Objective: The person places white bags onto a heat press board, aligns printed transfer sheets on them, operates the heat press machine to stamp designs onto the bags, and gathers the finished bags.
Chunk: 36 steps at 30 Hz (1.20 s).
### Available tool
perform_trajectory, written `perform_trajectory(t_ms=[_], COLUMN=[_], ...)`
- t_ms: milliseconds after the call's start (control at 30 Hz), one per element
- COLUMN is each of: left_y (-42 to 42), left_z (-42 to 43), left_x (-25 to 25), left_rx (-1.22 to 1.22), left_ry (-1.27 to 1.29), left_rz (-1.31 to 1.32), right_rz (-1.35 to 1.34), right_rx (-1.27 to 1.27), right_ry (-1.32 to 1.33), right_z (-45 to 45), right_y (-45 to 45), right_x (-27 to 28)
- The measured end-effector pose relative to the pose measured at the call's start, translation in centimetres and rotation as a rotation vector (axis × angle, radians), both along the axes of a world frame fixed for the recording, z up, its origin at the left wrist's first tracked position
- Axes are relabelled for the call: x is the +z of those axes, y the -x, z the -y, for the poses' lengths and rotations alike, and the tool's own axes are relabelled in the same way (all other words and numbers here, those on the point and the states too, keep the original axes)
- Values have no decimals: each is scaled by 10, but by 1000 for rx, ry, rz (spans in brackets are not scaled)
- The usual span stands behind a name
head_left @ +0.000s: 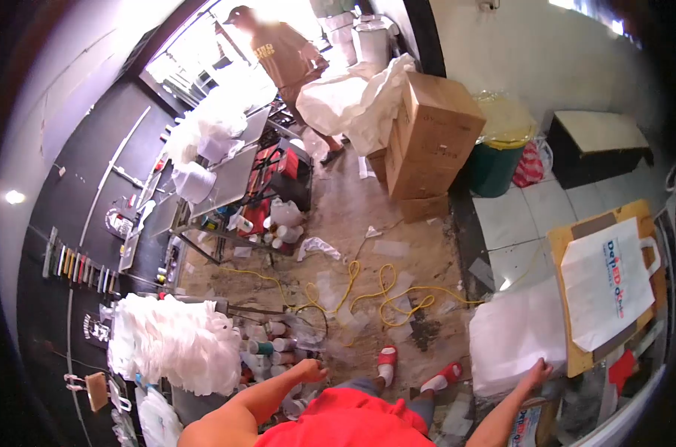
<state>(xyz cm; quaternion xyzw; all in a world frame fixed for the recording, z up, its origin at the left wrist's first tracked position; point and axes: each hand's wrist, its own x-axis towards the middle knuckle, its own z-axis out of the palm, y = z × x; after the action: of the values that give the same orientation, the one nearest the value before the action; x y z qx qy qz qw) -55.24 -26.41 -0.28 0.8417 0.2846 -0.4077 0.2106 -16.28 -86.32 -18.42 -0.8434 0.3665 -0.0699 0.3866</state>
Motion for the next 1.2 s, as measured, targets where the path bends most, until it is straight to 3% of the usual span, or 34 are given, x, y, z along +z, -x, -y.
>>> perform_trajectory(t_ms=[67,133,200,267,333,367,433,500,533,600,633,700,800,933,1000,1067,1133,1200], left_y=[5,5,8,2,-14,-25,-48,-68,-79,-109,-118,-126,-139,-172,-195,-204,-210,-229], left_z=[-4,-9,-18,-24,-27,-31,-39,-50,-50,-64,-72,-79,-79,-66,-58,-32,-12,-5], left_x=[-7,-10,-26,-30,-20,-16,-13,-39,-32,-8,22,92,117,108,92,150,199,179], left_rx=[1,57,78,104,303,302,548,771,774,885,883,687,693,633,623,588,517,488], left_ry=[12,15,28,41,88,96,271,332,342,416,428,762,920,824,543,525,631,697], left_rz=[-13,40,112,185,344,362,565,806,818,1134,1147,1046,1007,1150,1143,1164,1111,1074], right_rz=[139,336,321,401,219,190,161,142,151,182,131,166,197,304,352,366,424,476], right_rx=[45,-103,132,409,719,825,990,1100,1107,1015,1005,1010,1034,893,851,755,681,624], right_ry=[-57,-761,-917,-732,-420,-469,-620,-767,-755,-1088,-1166,-1172,-1161,-1010,-997,-811,-837,-866], right_z=[-24,-91,-121,-172,-219,-253,-316,-338,-348,-359,-358,-356,-344,-335,-323,-304,-289,-273], right_y=[6,16,22,26,35,49,75,83,87,94,95,95,95,102,104,104,104,102], right_x=[25,90,98,94,105,145,241,273,294,338,353,367,374,375,374,371,374,375])
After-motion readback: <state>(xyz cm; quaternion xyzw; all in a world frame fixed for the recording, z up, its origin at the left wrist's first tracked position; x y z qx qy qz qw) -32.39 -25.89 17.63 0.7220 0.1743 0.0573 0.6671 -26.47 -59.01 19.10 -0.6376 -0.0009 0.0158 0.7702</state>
